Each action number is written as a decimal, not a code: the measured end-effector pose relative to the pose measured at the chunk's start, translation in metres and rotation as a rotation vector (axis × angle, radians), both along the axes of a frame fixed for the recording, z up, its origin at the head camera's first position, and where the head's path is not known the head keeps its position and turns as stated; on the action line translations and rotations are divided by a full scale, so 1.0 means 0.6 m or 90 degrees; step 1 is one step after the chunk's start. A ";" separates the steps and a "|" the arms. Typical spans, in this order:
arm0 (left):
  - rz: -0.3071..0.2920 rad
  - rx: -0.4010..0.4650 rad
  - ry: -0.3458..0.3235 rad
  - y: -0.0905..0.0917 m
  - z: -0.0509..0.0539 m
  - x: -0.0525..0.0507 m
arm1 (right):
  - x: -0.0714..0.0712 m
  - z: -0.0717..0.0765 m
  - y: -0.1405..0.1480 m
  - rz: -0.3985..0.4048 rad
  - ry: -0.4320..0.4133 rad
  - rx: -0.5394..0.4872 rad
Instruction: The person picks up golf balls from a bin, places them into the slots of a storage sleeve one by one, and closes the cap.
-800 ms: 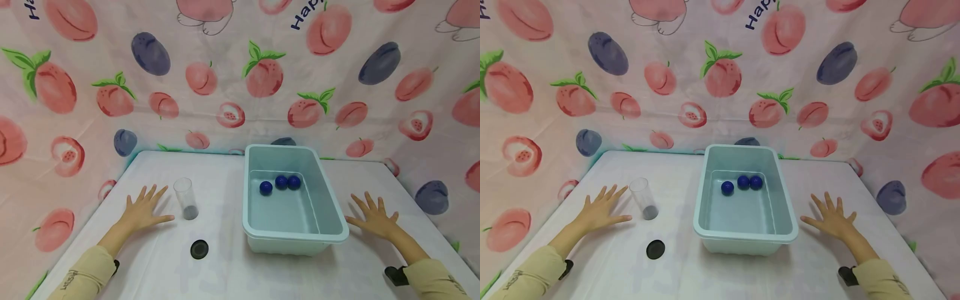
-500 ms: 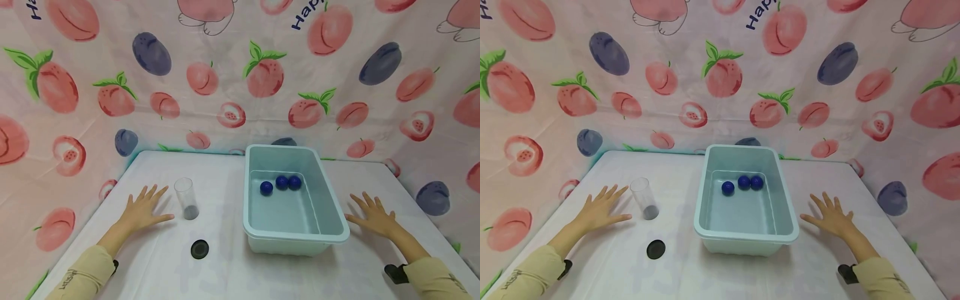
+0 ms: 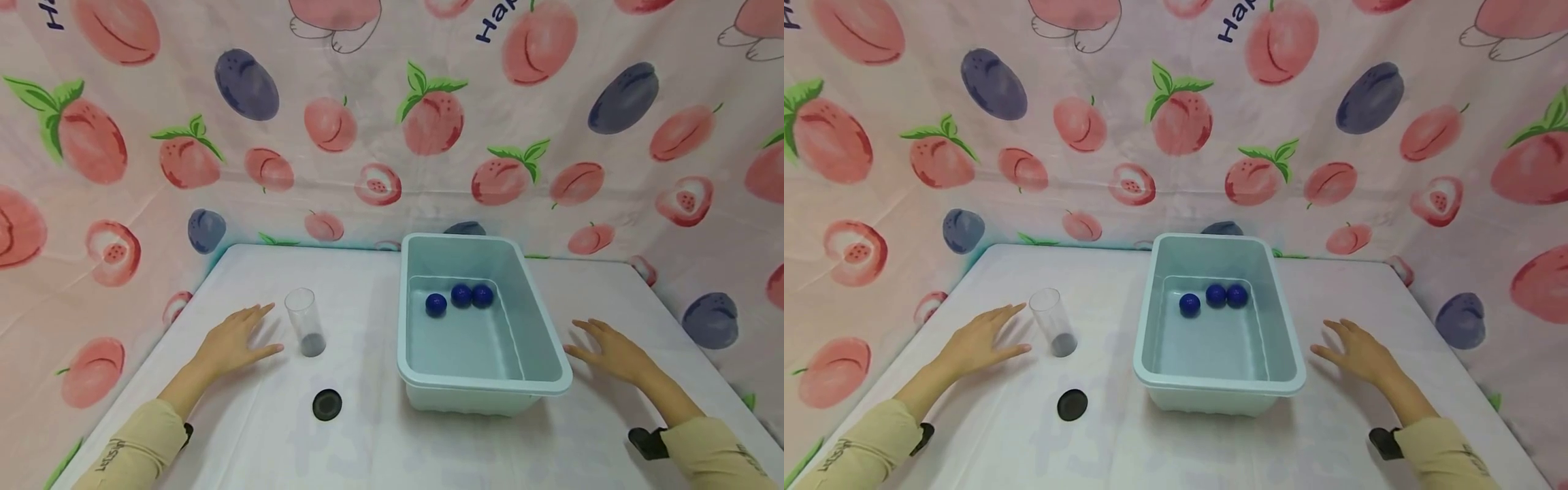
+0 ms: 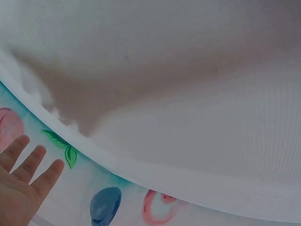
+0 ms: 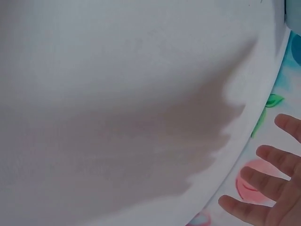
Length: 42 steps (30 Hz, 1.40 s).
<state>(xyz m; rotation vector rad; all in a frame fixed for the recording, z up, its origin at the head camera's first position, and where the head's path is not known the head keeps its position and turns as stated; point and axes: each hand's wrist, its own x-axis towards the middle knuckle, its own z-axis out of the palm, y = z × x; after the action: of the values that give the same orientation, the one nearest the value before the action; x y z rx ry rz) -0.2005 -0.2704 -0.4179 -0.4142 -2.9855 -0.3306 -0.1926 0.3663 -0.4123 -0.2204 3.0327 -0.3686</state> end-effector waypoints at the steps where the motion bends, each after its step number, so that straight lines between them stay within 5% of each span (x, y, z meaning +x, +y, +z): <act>1: 0.002 0.004 0.000 0.000 0.000 0.000 | -0.001 0.002 -0.002 -0.003 -0.003 -0.001; 11: -0.005 0.013 0.025 0.005 0.001 0.000 | -0.002 0.010 -0.007 -0.023 -0.019 -0.025; 19: -0.003 0.025 0.024 0.012 0.007 0.003 | -0.002 0.010 -0.007 0.001 0.028 -0.071; 33: 0.024 0.128 0.037 0.027 0.005 0.014 | 0.010 0.026 -0.022 -0.069 0.089 -0.203; 42: 0.043 0.258 0.040 0.034 0.002 0.015 | 0.015 0.036 -0.035 -0.142 -0.058 -0.344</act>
<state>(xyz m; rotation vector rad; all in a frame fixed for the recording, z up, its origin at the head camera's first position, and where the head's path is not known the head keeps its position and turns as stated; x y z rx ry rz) -0.1917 -0.2501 -0.4169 -0.2730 -2.7632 -0.8729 -0.1835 0.3452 -0.3904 0.1055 2.8029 -1.1764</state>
